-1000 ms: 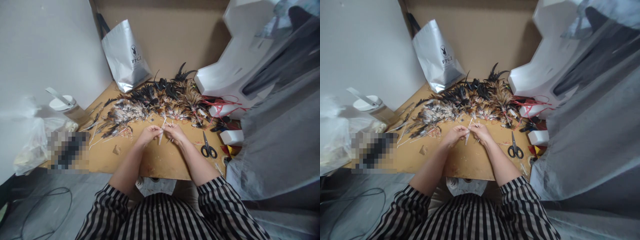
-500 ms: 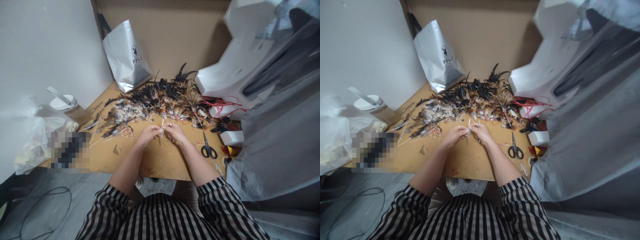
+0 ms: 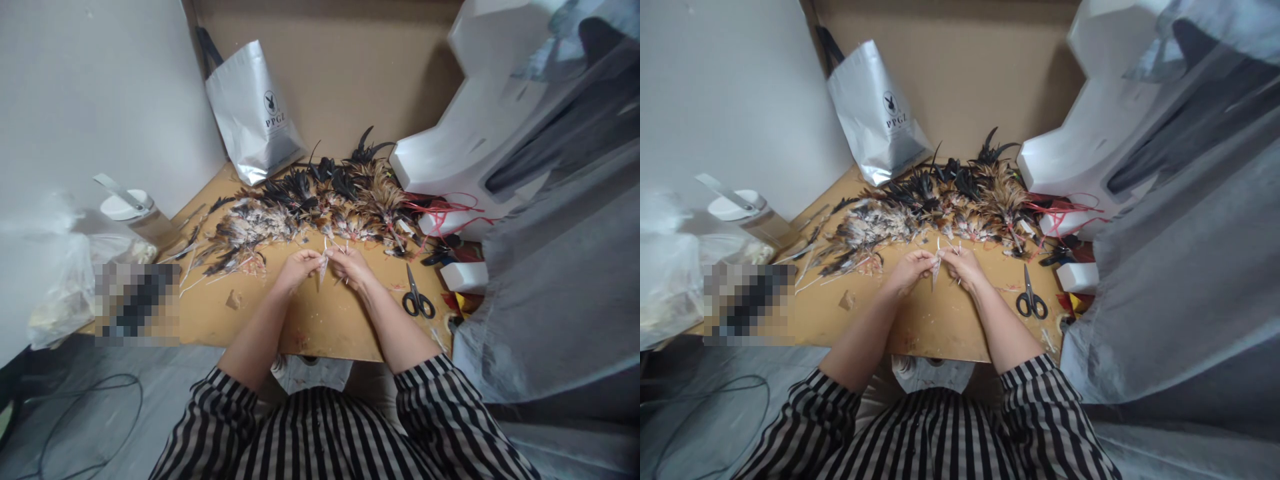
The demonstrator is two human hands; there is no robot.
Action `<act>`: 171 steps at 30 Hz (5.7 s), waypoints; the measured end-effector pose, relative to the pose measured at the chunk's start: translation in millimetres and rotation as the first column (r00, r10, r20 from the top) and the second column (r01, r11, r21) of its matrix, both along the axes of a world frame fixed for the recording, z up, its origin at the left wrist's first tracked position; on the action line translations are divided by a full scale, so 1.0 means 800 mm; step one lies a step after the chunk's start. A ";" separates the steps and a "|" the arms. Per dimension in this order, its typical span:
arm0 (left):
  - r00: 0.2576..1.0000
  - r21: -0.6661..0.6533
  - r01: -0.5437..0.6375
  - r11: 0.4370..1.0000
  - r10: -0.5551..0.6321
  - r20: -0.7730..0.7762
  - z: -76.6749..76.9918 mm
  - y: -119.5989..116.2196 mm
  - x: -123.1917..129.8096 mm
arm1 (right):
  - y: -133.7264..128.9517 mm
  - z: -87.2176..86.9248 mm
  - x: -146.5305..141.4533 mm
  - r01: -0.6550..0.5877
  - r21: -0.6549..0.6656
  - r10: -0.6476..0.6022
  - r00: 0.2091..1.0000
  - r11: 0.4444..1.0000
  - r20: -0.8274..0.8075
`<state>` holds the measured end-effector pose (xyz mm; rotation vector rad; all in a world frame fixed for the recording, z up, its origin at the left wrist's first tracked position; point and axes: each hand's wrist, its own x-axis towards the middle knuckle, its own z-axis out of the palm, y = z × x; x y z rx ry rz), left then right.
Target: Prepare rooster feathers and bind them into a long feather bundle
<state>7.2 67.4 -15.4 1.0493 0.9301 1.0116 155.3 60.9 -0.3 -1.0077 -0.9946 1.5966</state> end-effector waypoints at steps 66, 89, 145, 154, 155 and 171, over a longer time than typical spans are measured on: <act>0.946 -0.140 -0.080 0.987 0.119 0.300 0.002 0.006 -0.007 | -0.003 -0.007 -0.007 -0.031 0.052 0.020 0.980 0.998 0.197; 0.893 -0.086 -0.264 0.961 0.277 0.355 0.011 0.010 -0.016 | -0.005 -0.004 -0.007 -0.061 0.001 0.061 0.990 0.998 0.125; 0.998 0.007 0.035 0.999 -0.034 -0.045 0.006 0.001 -0.009 | 0.003 -0.005 0.007 -0.053 -0.064 0.050 0.997 0.997 -0.051; 0.991 0.040 0.059 0.997 -0.054 -0.119 0.007 -0.002 -0.005 | 0.000 -0.005 0.000 -0.059 -0.073 0.061 0.998 0.996 0.027; 0.992 0.037 0.056 0.998 -0.051 -0.118 0.008 -0.003 -0.005 | 0.000 -0.004 -0.001 -0.047 -0.073 0.050 0.998 0.996 0.032; 0.977 0.034 0.097 0.995 -0.088 -0.196 0.001 -0.004 -0.004 | 0.001 -0.004 -0.002 0.058 -0.050 -0.056 0.997 0.997 0.048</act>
